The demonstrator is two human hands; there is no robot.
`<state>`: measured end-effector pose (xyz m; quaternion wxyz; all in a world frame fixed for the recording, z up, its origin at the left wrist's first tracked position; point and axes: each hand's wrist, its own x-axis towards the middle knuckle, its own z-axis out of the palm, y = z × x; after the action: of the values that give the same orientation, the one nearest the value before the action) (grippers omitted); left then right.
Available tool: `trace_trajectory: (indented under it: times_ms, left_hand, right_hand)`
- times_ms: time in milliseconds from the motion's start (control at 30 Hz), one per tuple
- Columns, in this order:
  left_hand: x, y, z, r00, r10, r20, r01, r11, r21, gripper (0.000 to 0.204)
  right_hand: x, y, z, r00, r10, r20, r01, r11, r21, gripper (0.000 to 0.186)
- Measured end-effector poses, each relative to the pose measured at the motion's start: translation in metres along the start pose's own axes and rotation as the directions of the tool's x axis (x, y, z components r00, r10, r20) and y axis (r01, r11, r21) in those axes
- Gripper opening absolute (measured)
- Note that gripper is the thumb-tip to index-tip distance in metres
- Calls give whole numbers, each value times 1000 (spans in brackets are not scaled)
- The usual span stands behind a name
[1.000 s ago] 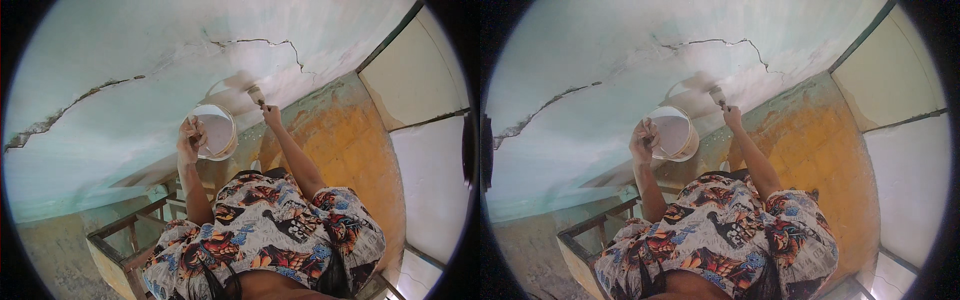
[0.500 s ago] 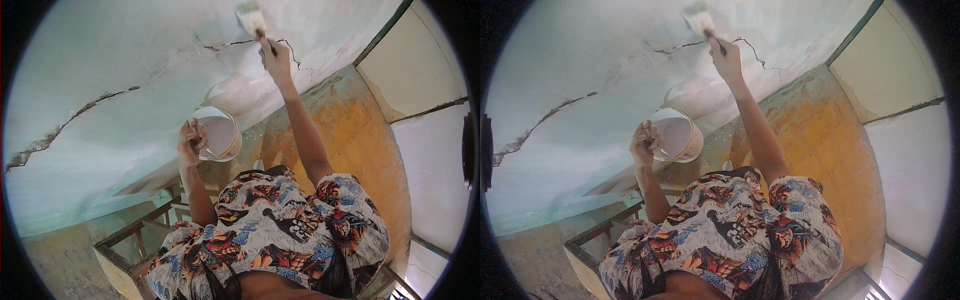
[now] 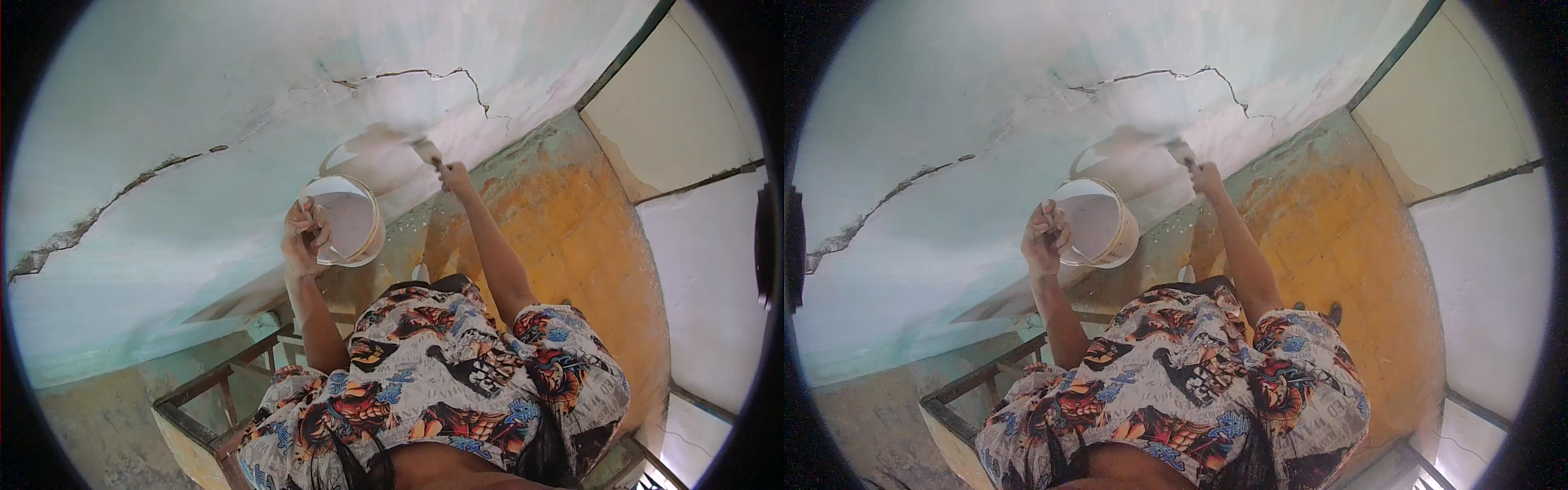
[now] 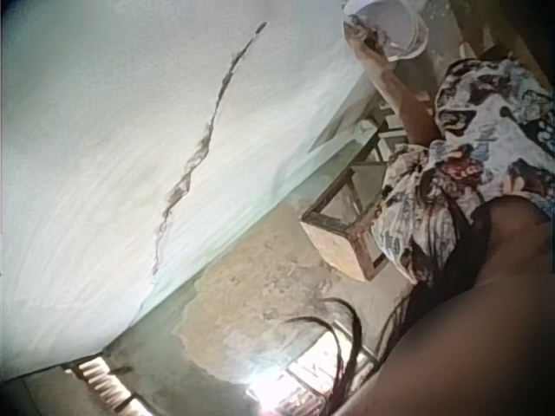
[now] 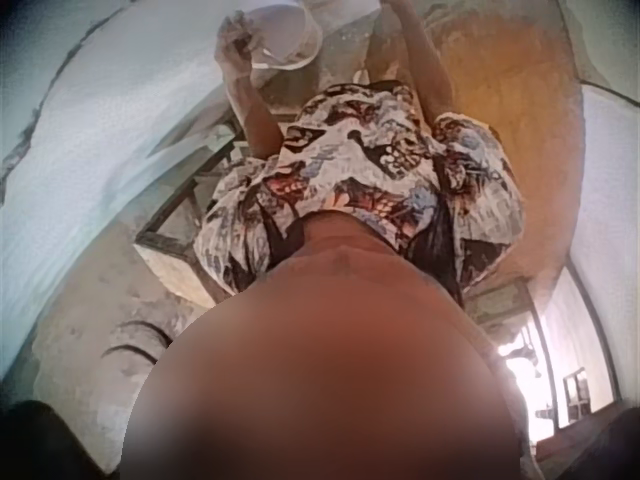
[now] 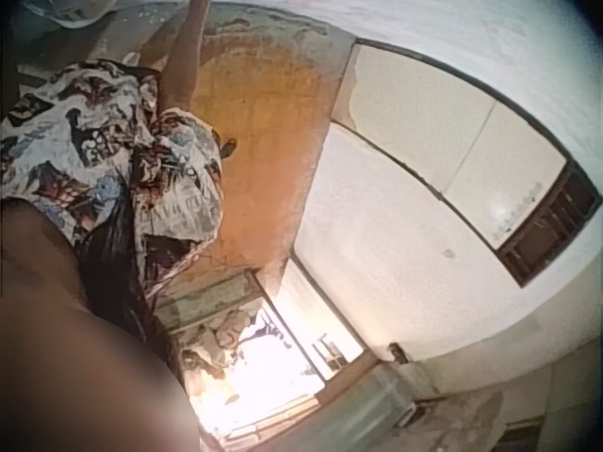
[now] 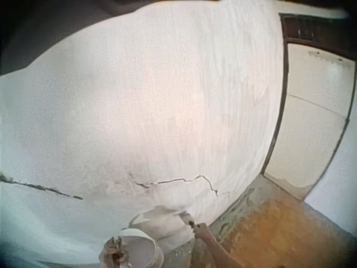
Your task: Painting the ceiling with a brush while holding a paint bucket in the other hand.
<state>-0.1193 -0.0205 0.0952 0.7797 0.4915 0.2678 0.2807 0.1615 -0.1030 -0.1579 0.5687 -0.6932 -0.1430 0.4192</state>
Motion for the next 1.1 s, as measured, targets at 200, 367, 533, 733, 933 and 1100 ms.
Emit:
trace_trajectory:
  times_ms: [200,367,533,733,933,1100]
  left_hand:
    - [10,-1,9,999,-13,51,13,1000,-2,25]
    - [10,0,7,999,-9,43,9,1000,-11,24]
    - [10,-1,10,999,-26,37,27,999,-26,24]
    - [7,0,8,996,-61,60,60,998,17,27]
    - [4,-3,11,997,-83,10,83,997,5,26]
    - [8,-4,10,996,-50,75,51,999,-13,23]
  right_hand:
    - [-84,-181,-32,948,-305,90,292,947,130,26]
    - [-150,-265,-41,819,-571,56,551,810,199,31]
    - [-143,-296,-20,693,-721,9,661,640,391,31]
    - [-79,-225,12,768,-639,32,576,713,400,33]
    - [-48,-64,29,937,-340,79,304,906,295,33]
    - [-25,12,41,982,-178,58,165,970,178,33]
